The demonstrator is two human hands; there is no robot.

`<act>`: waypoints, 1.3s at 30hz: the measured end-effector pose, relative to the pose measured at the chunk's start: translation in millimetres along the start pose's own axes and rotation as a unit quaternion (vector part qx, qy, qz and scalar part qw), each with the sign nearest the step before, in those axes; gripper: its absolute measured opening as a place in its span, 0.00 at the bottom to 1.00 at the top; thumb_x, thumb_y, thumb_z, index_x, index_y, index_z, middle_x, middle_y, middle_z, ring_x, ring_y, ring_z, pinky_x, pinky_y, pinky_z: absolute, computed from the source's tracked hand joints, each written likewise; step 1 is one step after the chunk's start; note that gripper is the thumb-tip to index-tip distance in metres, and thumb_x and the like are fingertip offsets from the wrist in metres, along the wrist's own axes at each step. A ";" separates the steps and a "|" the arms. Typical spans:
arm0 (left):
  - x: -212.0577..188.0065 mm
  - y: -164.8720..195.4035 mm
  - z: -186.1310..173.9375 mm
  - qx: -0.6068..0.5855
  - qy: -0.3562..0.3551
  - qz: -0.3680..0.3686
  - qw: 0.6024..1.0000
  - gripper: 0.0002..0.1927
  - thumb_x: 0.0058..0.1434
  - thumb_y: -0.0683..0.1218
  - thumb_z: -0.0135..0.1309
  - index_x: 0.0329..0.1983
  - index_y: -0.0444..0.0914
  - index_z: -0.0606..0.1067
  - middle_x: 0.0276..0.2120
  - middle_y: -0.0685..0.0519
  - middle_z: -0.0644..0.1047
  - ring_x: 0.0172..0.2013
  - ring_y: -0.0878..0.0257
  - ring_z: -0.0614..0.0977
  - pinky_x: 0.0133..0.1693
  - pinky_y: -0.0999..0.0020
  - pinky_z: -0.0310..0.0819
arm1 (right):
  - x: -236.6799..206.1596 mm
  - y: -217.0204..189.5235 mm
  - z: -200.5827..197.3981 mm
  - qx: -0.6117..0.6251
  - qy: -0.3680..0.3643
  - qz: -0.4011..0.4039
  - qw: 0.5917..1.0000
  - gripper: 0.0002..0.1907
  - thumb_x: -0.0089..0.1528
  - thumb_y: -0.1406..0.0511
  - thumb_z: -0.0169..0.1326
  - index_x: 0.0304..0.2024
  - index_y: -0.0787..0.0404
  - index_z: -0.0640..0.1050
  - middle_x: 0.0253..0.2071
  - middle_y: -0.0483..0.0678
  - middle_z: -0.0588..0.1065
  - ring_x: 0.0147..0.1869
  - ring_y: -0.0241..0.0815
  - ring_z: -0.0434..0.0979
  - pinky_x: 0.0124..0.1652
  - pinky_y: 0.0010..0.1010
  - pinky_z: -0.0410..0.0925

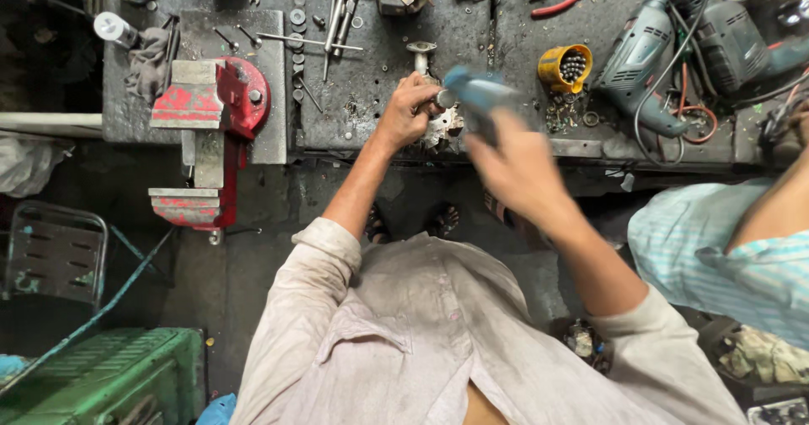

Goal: The person holds and rotates a metal engine cylinder block, inserting and adjusting a piston inside. They repeatedly reposition the block and use a hammer to tap the piston into place while another person works nearby.

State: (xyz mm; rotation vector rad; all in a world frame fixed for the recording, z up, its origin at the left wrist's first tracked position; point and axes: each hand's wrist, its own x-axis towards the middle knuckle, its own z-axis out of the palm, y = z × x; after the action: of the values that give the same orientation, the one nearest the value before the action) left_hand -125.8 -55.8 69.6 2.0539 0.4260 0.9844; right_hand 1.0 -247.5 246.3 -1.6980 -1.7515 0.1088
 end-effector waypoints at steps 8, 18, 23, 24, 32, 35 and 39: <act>4.8 -2.9 9.3 -0.008 0.021 0.017 1.000 0.21 0.51 0.30 0.48 0.47 0.36 0.78 0.36 0.48 0.78 0.40 0.51 0.79 0.43 0.58 0.76 | -9.3 13.5 -13.4 0.385 -0.019 0.297 0.874 0.09 0.70 0.65 0.55 0.44 0.66 0.72 0.24 0.48 0.71 0.20 0.38 0.71 0.23 0.31 0.67; 6.5 0.3 9.1 0.071 0.047 0.021 0.996 0.21 0.46 0.33 0.56 0.44 0.40 0.83 0.31 0.50 0.77 0.38 0.52 0.79 0.45 0.58 0.73 | -7.3 29.9 -109.1 0.294 0.153 -0.264 0.906 0.14 0.69 0.58 0.51 0.45 0.62 0.69 0.29 0.50 0.73 0.30 0.53 0.77 0.32 0.44 0.76; 6.4 -2.0 11.4 0.094 0.069 0.036 0.993 0.19 0.47 0.34 0.57 0.43 0.40 0.83 0.31 0.52 0.78 0.40 0.54 0.79 0.52 0.57 0.71 | -31.1 33.7 -126.8 0.270 0.186 -0.264 0.907 0.13 0.69 0.57 0.52 0.45 0.60 0.69 0.34 0.49 0.75 0.35 0.50 0.78 0.36 0.40 0.74; 6.6 -3.0 11.9 0.094 0.071 0.032 0.993 0.19 0.47 0.34 0.58 0.42 0.40 0.83 0.31 0.52 0.78 0.40 0.54 0.79 0.53 0.56 0.70 | -33.3 28.7 -127.1 0.268 0.186 -0.259 0.909 0.13 0.69 0.57 0.52 0.45 0.60 0.69 0.35 0.49 0.76 0.36 0.49 0.78 0.37 0.40 0.73; 10.1 -5.8 14.4 0.090 0.063 0.009 0.994 0.21 0.44 0.33 0.55 0.42 0.39 0.83 0.29 0.52 0.78 0.38 0.55 0.78 0.52 0.56 0.70 | 27.5 7.8 9.8 0.130 -0.087 0.264 0.952 0.15 0.69 0.59 0.55 0.48 0.65 0.74 0.25 0.45 0.73 0.25 0.36 0.75 0.28 0.29 0.68; 13.1 -7.5 15.1 0.080 0.067 -0.007 0.995 0.20 0.45 0.33 0.56 0.41 0.39 0.84 0.29 0.51 0.78 0.37 0.54 0.78 0.48 0.58 0.71 | 22.6 33.1 30.6 0.370 -0.089 0.437 0.815 0.13 0.67 0.57 0.48 0.47 0.59 0.70 0.16 0.45 0.68 0.14 0.38 0.67 0.16 0.31 0.64; 11.6 -6.7 11.2 0.056 0.030 0.001 0.998 0.21 0.45 0.32 0.55 0.43 0.38 0.83 0.33 0.50 0.80 0.42 0.52 0.79 0.50 0.58 0.72 | 8.7 45.6 20.3 0.413 -0.028 0.341 0.844 0.14 0.71 0.59 0.50 0.45 0.64 0.69 0.21 0.46 0.70 0.17 0.37 0.68 0.18 0.30 0.64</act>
State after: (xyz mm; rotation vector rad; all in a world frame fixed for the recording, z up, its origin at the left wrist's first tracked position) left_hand -109.5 -50.6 65.9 2.1286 0.5220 1.0472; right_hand 30.2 -225.1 211.4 -1.5266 -0.8093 1.0730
